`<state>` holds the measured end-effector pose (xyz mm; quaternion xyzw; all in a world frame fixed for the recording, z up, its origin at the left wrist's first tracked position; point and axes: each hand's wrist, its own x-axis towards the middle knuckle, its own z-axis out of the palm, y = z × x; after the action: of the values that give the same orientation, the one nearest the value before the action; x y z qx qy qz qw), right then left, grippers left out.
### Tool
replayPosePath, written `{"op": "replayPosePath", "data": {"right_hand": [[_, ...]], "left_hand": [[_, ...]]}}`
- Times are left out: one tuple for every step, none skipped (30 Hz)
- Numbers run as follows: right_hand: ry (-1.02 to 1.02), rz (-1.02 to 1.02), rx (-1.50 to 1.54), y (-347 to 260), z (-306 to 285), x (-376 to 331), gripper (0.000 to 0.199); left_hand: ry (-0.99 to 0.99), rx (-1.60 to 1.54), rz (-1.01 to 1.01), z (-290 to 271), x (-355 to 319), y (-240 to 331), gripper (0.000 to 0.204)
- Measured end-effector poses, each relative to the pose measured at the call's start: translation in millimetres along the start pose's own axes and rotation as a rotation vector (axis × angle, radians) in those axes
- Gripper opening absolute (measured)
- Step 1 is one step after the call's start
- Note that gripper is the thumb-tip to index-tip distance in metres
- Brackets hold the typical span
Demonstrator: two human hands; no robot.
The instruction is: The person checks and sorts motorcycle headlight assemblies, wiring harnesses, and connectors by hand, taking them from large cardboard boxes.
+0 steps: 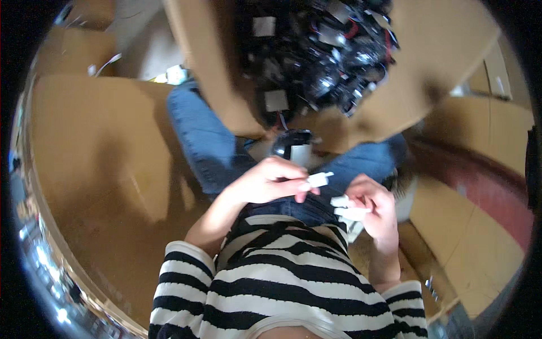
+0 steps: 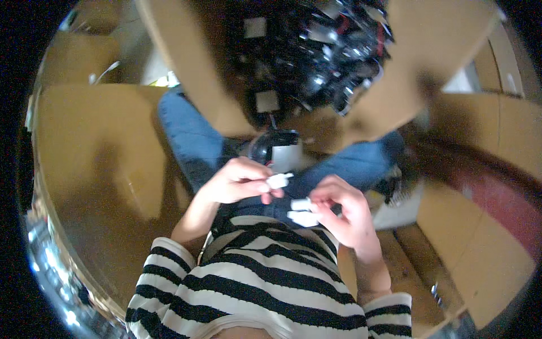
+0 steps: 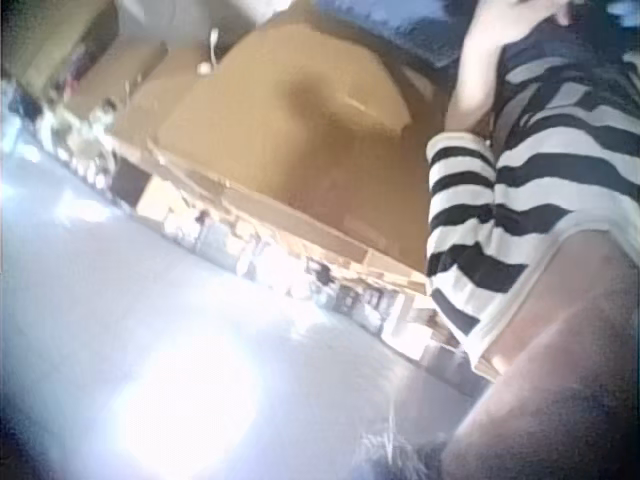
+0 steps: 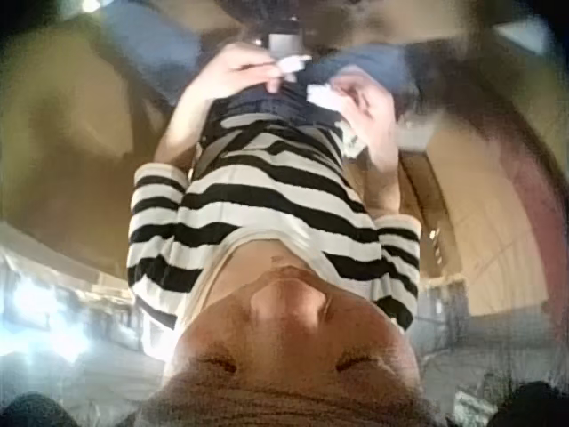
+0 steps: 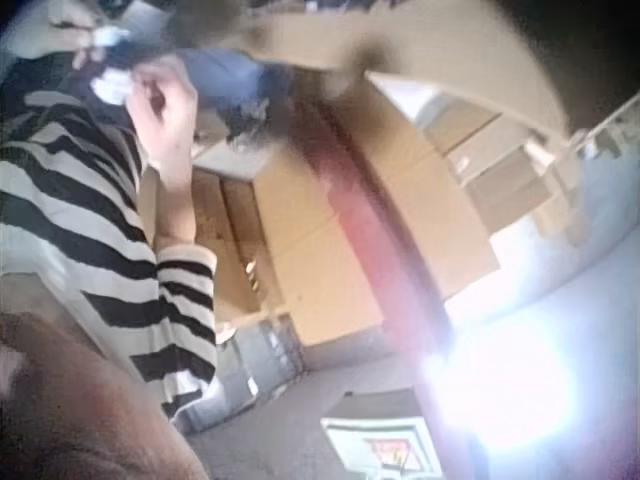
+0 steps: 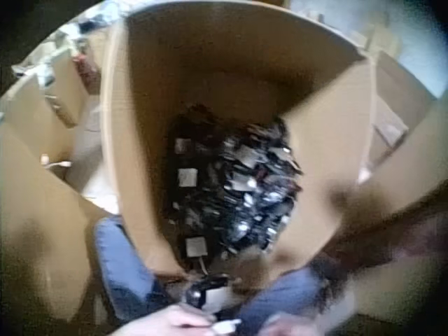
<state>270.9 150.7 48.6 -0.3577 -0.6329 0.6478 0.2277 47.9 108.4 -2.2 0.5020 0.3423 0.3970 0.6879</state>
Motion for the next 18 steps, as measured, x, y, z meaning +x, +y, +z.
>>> {"op": "replayPosePath", "data": {"right_hand": [[0.012,0.078,0.029,-6.4,0.7,2.2,0.008],[0.025,0.079,0.002,-6.0,-0.8,1.8,0.007],[0.044,0.069,0.034,-3.5,-2.0,2.5,0.007],[0.036,0.076,0.027,-3.8,-2.9,3.2,0.006],[0.026,0.082,0.021,-4.0,-3.2,3.7,0.006],[0.013,0.066,0.025,-0.5,-2.0,3.4,0.005],[0.023,0.073,0.027,-0.8,-0.1,3.3,0.005],[0.008,0.079,0.014,-3.1,1.7,3.8,0.004],[-0.011,0.082,0.003,-3.5,2.5,3.8,0.004],[-0.001,0.061,0.026,2.2,3.5,2.2,0.003],[0.005,0.064,0.030,1.4,3.4,-0.1,0.003],[0.023,0.130,0.050,-2.9,2.2,-3.1,0.002],[0.041,0.196,0.070,-6.2,1.6,-5.8,0.001],[0.058,0.220,0.103,-7.6,2.0,-8.1,0.002],[0.064,0.223,0.107,-7.2,3.4,-9.8,0.002],[0.082,0.273,0.209,-6.6,5.3,-11.1,0.002],[0.099,0.322,0.311,-5.6,7.2,-12.0,0.002],[0.108,0.255,0.256,-2.6,8.1,-11.6,0.002]], "left_hand": [[-0.037,-0.047,-0.038,-1.5,1.4,2.7,0.020],[-0.079,-0.086,-0.050,-1.4,3.8,1.9,0.019],[-0.105,-0.114,-0.063,-0.5,5.8,0.0,0.018],[-0.125,-0.126,-0.067,-0.6,7.8,-1.9,0.018],[-0.173,-0.107,-0.033,-1.4,10.0,-3.9,0.016],[-0.214,-0.084,-0.001,-1.7,10.6,-4.9,0.014],[-0.224,-0.089,-0.006,-1.5,11.0,-6.0,0.014],[-0.236,-0.027,0.020,-1.6,11.4,-6.9,0.013],[-0.245,0.039,0.047,-1.4,11.3,-7.0,0.012],[-0.209,0.104,0.067,-0.5,10.4,-5.7,0.011],[-0.215,0.102,0.063,3.0,9.2,-5.7,0.011],[-0.107,0.165,0.097,9.0,8.2,-4.7,0.012],[0.002,0.227,0.130,14.1,7.4,-3.3,0.013],[0.041,0.323,0.134,17.3,7.2,0.2,0.019],[0.034,0.322,0.130,19.8,6.8,-0.1,0.019],[0.064,0.419,0.176,21.9,6.5,-0.6,0.022],[0.094,0.516,0.222,22.8,6.2,-1.0,0.024],[0.083,0.586,0.244,22.6,7.7,1.1,0.031]]}}
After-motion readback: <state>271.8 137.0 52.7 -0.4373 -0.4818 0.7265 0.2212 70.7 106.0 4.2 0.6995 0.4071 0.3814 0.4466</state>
